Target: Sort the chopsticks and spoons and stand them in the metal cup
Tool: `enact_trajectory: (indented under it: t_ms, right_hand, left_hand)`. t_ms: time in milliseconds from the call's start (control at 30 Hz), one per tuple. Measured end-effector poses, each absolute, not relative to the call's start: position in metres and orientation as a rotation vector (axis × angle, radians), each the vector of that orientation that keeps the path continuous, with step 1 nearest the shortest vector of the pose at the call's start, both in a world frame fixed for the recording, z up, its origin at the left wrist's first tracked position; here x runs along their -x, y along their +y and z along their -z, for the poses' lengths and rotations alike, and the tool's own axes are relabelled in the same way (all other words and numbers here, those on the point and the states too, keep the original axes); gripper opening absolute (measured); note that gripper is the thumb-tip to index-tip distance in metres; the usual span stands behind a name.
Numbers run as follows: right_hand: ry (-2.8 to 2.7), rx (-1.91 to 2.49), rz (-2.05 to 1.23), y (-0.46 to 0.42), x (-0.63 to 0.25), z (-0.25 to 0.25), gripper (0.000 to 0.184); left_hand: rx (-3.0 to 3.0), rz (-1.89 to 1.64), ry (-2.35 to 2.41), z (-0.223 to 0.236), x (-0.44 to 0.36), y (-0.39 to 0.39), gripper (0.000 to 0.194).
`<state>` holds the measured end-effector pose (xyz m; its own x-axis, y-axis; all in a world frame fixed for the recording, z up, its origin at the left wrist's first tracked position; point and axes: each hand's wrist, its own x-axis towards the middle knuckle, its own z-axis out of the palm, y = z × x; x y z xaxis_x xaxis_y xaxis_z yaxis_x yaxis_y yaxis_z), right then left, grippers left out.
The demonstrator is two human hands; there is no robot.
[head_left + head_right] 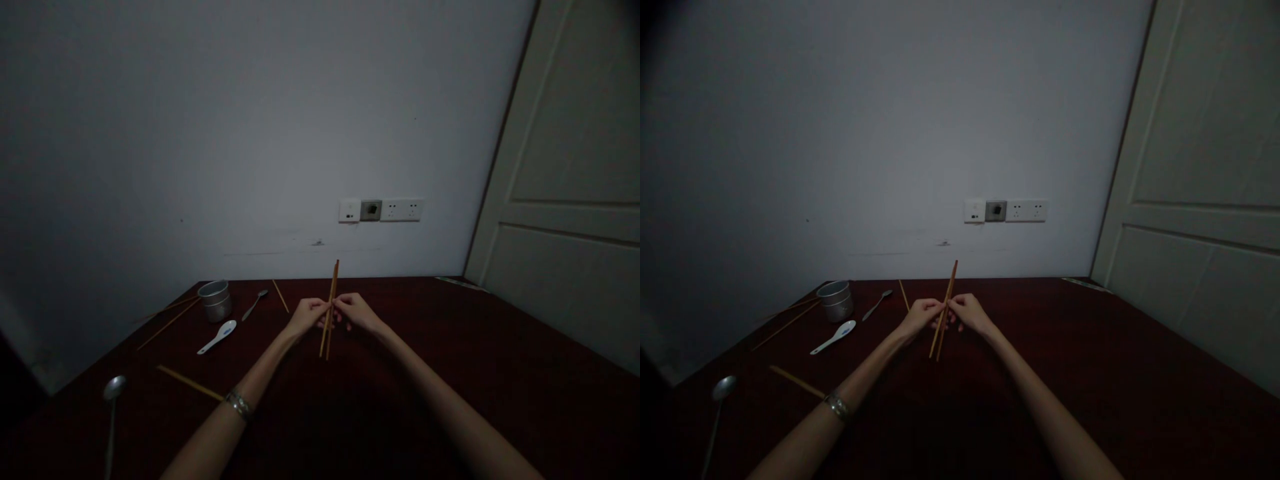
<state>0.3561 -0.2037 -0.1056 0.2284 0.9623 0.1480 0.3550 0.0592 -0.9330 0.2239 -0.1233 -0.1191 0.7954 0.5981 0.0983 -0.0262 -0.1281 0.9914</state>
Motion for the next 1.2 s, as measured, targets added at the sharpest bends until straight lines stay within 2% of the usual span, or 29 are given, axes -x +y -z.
enact_trajectory:
  t_ms: [267, 500, 800, 1200]
  right_hand:
    - [-1.258, 1.479, -0.768, -0.207, -0.362, 0.106, 0.029]
    - [-1.246, 1.417, -0.841, -0.211, -0.365, 0.101, 0.025]
    - [-0.774, 1.168, -0.865, -0.21, -0.378, 0.085, 0.02]
    - [-0.784, 1.174, -0.935, -0.211, -0.378, 0.083, 0.018]
  left_hand:
    - [-1.53, -0.539, 0.435, 0.116, -0.226, -0.13, 0.033]
    - [-1.459, -0.498, 0.454, 0.118, -0.222, -0.13, 0.028]
    - [-1.509, -0.328, 0.402, 0.119, -0.222, -0.142, 0.029]
    - [-1.479, -0.249, 0.413, 0.118, -0.222, -0.149, 0.03]
